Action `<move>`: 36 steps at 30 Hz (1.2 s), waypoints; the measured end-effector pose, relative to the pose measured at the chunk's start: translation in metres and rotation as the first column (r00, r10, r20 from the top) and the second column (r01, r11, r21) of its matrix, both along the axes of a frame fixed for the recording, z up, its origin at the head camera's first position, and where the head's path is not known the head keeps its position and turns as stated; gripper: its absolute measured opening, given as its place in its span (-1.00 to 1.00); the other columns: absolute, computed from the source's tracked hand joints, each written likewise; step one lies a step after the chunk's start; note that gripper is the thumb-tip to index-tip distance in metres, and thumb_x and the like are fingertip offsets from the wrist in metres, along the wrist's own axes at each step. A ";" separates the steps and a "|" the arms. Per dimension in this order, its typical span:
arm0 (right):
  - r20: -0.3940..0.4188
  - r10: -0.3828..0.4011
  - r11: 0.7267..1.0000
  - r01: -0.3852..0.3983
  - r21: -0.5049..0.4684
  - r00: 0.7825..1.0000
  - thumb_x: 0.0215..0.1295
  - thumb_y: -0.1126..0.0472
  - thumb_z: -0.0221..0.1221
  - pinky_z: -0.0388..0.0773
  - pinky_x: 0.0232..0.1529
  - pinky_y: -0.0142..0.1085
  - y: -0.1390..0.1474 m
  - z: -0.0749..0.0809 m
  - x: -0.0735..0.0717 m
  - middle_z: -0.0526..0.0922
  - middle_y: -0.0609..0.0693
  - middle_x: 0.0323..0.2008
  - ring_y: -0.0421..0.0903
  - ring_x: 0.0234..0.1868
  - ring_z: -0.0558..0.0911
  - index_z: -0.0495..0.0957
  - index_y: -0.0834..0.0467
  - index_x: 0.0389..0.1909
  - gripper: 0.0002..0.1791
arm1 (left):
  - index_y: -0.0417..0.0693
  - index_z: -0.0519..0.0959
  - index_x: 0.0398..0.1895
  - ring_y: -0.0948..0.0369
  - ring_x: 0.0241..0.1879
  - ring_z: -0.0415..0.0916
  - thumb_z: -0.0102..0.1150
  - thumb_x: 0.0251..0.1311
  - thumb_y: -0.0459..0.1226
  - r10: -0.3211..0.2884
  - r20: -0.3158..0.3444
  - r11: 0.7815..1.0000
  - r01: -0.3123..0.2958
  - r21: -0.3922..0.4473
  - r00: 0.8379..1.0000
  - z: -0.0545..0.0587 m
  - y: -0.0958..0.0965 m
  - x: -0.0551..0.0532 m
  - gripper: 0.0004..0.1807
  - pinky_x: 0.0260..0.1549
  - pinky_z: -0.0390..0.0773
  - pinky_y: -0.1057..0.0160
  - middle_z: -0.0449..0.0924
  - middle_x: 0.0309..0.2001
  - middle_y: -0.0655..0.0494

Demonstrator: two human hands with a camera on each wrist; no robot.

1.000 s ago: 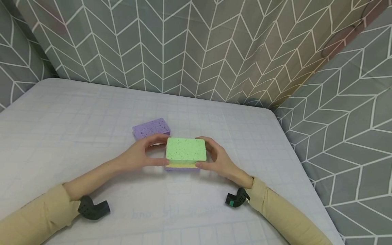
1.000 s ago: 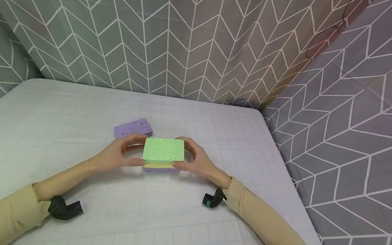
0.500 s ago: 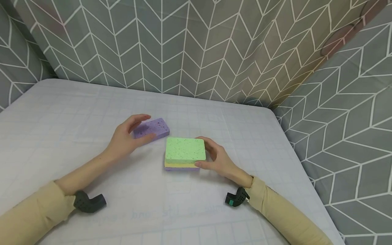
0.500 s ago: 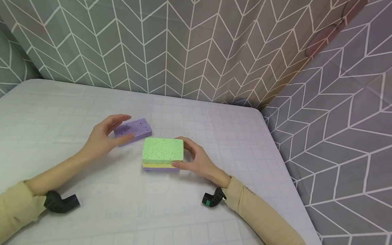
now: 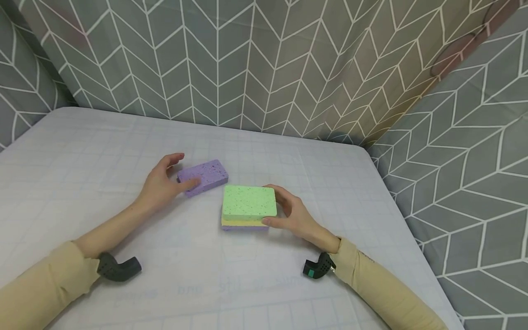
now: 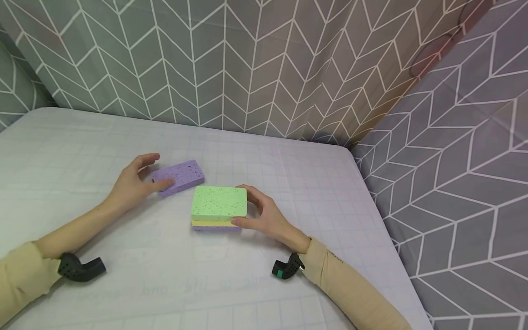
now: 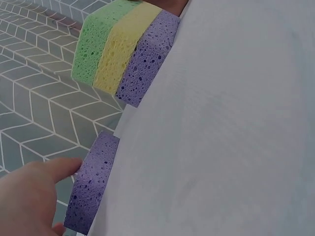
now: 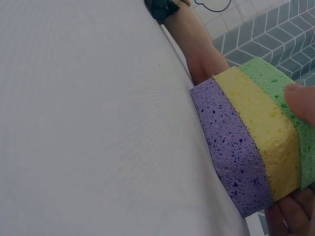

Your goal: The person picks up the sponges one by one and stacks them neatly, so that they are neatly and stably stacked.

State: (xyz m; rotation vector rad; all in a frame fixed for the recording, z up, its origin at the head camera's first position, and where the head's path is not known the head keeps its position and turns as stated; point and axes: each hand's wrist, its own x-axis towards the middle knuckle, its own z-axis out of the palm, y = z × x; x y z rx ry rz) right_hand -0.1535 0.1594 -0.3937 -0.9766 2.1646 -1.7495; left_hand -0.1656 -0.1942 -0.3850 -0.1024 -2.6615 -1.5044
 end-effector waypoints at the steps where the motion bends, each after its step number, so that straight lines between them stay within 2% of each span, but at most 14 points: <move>1: -0.001 0.000 1.000 0.000 -0.001 1.000 0.10 0.41 0.38 0.23 0.53 -0.19 0.000 0.000 0.000 0.49 0.14 0.28 -0.05 0.35 0.43 0.32 0.23 0.39 -0.21 | -0.20 0.14 0.50 -0.23 0.46 0.12 0.47 0.12 -0.07 -0.011 -0.001 1.000 0.011 0.012 1.000 -0.001 0.000 -0.001 -0.02 0.47 0.19 -0.19 0.17 0.46 -0.29; 6: -0.008 0.006 1.000 -0.006 -0.012 1.000 0.10 0.43 0.38 0.21 0.54 -0.15 0.000 -0.002 -0.001 0.49 0.12 0.28 -0.05 0.35 0.43 0.31 0.24 0.39 -0.20 | -0.28 0.17 0.46 -0.17 0.45 0.16 0.48 0.11 -0.16 -0.060 -0.027 0.997 0.061 0.037 0.998 -0.005 0.001 -0.002 -0.06 0.50 0.19 -0.11 0.25 0.41 -0.28; 13: -0.003 -0.003 1.000 0.003 -0.001 1.000 0.10 0.37 0.41 0.20 0.55 -0.11 0.000 -0.002 -0.001 0.49 0.11 0.28 -0.03 0.36 0.42 0.32 0.20 0.39 -0.20 | -0.25 0.16 0.46 -0.13 0.37 0.27 0.51 0.05 -0.20 -0.115 -0.049 0.993 0.114 -0.020 0.992 -0.008 0.002 -0.001 -0.03 0.40 0.28 -0.16 0.29 0.40 -0.22; 24: 0.008 -0.010 1.000 0.010 0.000 1.000 0.08 0.37 0.41 0.22 0.55 -0.13 0.000 0.000 0.000 0.50 0.12 0.28 -0.03 0.36 0.43 0.33 0.20 0.39 -0.20 | -0.25 0.16 0.47 -0.14 0.37 0.29 0.54 0.01 -0.24 -0.140 -0.070 0.989 0.136 -0.066 0.988 -0.008 0.004 0.001 0.00 0.38 0.28 -0.16 0.37 0.36 -0.23; 30: 0.004 -0.006 1.000 0.006 -0.005 1.000 0.08 0.39 0.40 0.21 0.55 -0.14 0.000 0.000 -0.001 0.49 0.16 0.29 -0.04 0.37 0.42 0.32 0.24 0.39 -0.19 | -0.25 0.18 0.47 -0.14 0.37 0.29 0.53 0.03 -0.24 -0.134 -0.083 0.990 0.128 -0.064 0.988 -0.008 0.005 0.001 -0.03 0.37 0.30 -0.16 0.39 0.35 -0.22; 33: 0.008 -0.013 1.000 0.013 0.001 1.000 0.08 0.40 0.40 0.21 0.55 -0.14 0.000 0.000 0.000 0.49 0.14 0.29 -0.04 0.37 0.42 0.32 0.23 0.39 -0.19 | -0.24 0.19 0.46 -0.11 0.36 0.31 0.51 0.04 -0.25 -0.119 -0.089 0.992 0.114 -0.057 0.989 -0.010 0.004 0.001 -0.05 0.34 0.33 -0.10 0.39 0.36 -0.20; 36: 0.013 -0.021 1.000 0.021 0.010 1.000 0.08 0.40 0.40 0.21 0.55 -0.14 0.000 0.000 0.000 0.50 0.11 0.28 -0.05 0.37 0.42 0.33 0.20 0.39 -0.19 | -0.22 0.20 0.46 -0.08 0.35 0.33 0.51 0.06 -0.23 -0.110 -0.089 0.993 0.106 -0.055 0.990 -0.011 0.004 0.000 -0.07 0.27 0.37 0.06 0.39 0.36 -0.16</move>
